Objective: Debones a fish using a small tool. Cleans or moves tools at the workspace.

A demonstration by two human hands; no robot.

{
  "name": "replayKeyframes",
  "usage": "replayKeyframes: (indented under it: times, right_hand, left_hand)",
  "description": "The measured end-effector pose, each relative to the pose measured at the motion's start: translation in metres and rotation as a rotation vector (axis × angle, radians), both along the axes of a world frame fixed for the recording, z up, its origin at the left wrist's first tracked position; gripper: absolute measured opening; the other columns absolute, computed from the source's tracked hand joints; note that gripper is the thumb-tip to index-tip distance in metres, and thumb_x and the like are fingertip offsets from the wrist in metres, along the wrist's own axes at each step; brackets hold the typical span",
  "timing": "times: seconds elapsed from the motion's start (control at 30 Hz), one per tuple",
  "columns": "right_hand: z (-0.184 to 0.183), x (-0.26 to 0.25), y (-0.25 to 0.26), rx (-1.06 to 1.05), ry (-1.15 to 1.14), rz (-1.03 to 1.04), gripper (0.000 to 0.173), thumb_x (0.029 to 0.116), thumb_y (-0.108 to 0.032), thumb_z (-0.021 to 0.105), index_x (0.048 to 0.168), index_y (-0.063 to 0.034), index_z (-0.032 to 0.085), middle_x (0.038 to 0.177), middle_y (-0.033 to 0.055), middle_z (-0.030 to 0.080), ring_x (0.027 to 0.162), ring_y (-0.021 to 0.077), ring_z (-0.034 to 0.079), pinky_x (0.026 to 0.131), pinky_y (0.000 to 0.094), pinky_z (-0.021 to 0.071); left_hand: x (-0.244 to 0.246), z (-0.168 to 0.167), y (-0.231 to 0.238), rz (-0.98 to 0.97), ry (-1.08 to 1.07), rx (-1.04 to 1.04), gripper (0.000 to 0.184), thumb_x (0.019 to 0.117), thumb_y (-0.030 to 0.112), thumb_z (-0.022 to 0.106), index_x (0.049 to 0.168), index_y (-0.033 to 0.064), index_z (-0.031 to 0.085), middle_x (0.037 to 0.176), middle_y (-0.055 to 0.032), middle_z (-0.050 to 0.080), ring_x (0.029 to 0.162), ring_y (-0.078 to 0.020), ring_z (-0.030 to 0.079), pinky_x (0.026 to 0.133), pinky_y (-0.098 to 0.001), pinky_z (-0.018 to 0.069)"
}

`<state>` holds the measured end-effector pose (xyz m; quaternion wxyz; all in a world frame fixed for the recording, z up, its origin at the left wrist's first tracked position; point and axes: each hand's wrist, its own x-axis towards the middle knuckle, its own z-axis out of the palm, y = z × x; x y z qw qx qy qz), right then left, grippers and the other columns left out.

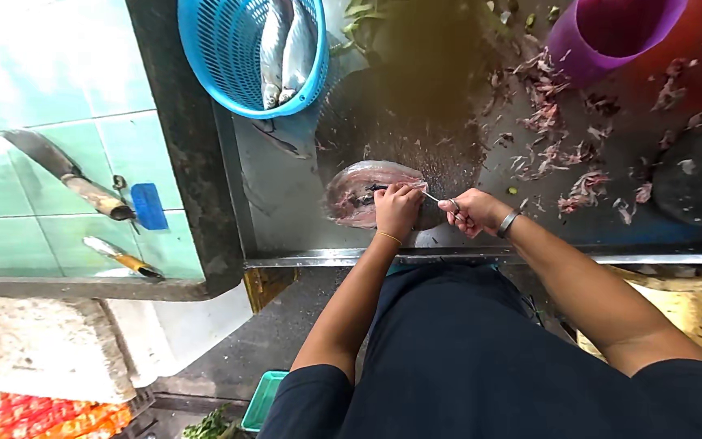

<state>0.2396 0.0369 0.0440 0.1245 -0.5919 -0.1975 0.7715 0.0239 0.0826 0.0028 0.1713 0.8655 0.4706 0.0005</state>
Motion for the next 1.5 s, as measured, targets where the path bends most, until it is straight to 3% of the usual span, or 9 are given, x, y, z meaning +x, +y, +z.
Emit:
replayKeyframes:
  times: [0.17, 0.37, 0.53, 0.7, 0.87, 1.07, 1.33, 1.5]
  right_hand:
    - [0.002, -0.001, 0.004, 0.044, -0.025, -0.068, 0.043, 0.1068, -0.038, 0.055, 0.078, -0.0058, 0.062, 0.053, -0.0017, 0.050, 0.041, 0.0080, 0.045, 0.041, 0.0255, 0.0424]
    - [-0.001, 0.003, -0.001, -0.001, 0.034, -0.012, 0.051, 0.1076, -0.047, 0.049, 0.078, -0.0069, 0.062, 0.053, -0.0015, 0.048, 0.042, 0.0089, 0.045, 0.043, 0.0268, 0.0421]
    - [0.003, 0.002, 0.005, 0.031, 0.004, -0.053, 0.044, 0.1070, -0.038, 0.054, 0.077, -0.0068, 0.061, 0.053, -0.0024, 0.047, 0.041, 0.0079, 0.043, 0.042, 0.0256, 0.0409]
    - [0.002, 0.006, 0.004, -0.026, 0.016, 0.006, 0.050, 0.1064, -0.047, 0.052, 0.077, -0.0072, 0.061, 0.053, -0.0016, 0.048, 0.042, 0.0092, 0.044, 0.042, 0.0268, 0.0416]
    - [0.000, 0.002, 0.006, 0.009, 0.010, -0.031, 0.045, 0.1067, -0.039, 0.054, 0.076, -0.0072, 0.060, 0.052, -0.0026, 0.046, 0.041, 0.0079, 0.042, 0.041, 0.0256, 0.0405]
    - [0.002, 0.006, 0.008, -0.069, 0.028, -0.004, 0.050, 0.1060, -0.048, 0.052, 0.076, -0.0087, 0.060, 0.052, -0.0028, 0.045, 0.041, 0.0081, 0.041, 0.042, 0.0262, 0.0403]
    - [0.003, 0.006, 0.008, 0.038, 0.015, -0.129, 0.043, 0.1076, -0.038, 0.051, 0.075, -0.0103, 0.058, 0.053, -0.0048, 0.044, 0.042, 0.0076, 0.040, 0.044, 0.0270, 0.0418]
    - [0.006, 0.011, 0.010, -0.026, 0.066, -0.057, 0.050, 0.1073, -0.047, 0.048, 0.076, -0.0100, 0.058, 0.053, -0.0037, 0.045, 0.042, 0.0083, 0.042, 0.043, 0.0271, 0.0418]
  left_hand:
    - [-0.001, 0.000, 0.000, 0.000, 0.012, 0.000, 0.021, 0.1046, 0.031, 0.058, 0.108, 0.0249, 0.079, 0.118, 0.0046, 0.076, 0.113, -0.0242, 0.068, 0.093, -0.0542, 0.0478]
    - [-0.001, 0.000, -0.001, 0.010, -0.024, -0.028, 0.022, 0.1044, 0.029, 0.059, 0.108, 0.0228, 0.079, 0.120, 0.0039, 0.076, 0.112, -0.0249, 0.069, 0.095, -0.0556, 0.0475]
    - [-0.001, -0.001, 0.000, 0.016, -0.017, -0.014, 0.021, 0.1042, 0.030, 0.059, 0.108, 0.0251, 0.079, 0.118, 0.0050, 0.076, 0.111, -0.0231, 0.069, 0.094, -0.0544, 0.0476]
    - [-0.003, -0.004, -0.002, 0.010, -0.037, 0.009, 0.020, 0.1037, 0.030, 0.060, 0.108, 0.0245, 0.079, 0.119, 0.0055, 0.076, 0.111, -0.0231, 0.069, 0.094, -0.0540, 0.0480]
    - [-0.002, 0.000, 0.000, 0.013, -0.018, -0.005, 0.020, 0.1037, 0.030, 0.060, 0.107, 0.0239, 0.079, 0.117, 0.0050, 0.076, 0.109, -0.0225, 0.069, 0.095, -0.0537, 0.0474]
    - [-0.003, -0.003, -0.002, 0.018, -0.041, 0.012, 0.020, 0.1036, 0.031, 0.061, 0.106, 0.0248, 0.080, 0.116, 0.0056, 0.077, 0.109, -0.0218, 0.070, 0.094, -0.0525, 0.0480]
    - [-0.002, 0.002, 0.003, 0.015, -0.034, -0.038, 0.020, 0.1038, 0.029, 0.060, 0.108, 0.0239, 0.079, 0.118, 0.0040, 0.076, 0.111, -0.0238, 0.069, 0.097, -0.0549, 0.0476]
    - [-0.003, 0.000, 0.001, 0.006, -0.047, -0.026, 0.020, 0.1039, 0.029, 0.060, 0.108, 0.0237, 0.079, 0.119, 0.0045, 0.076, 0.112, -0.0239, 0.069, 0.094, -0.0542, 0.0481]
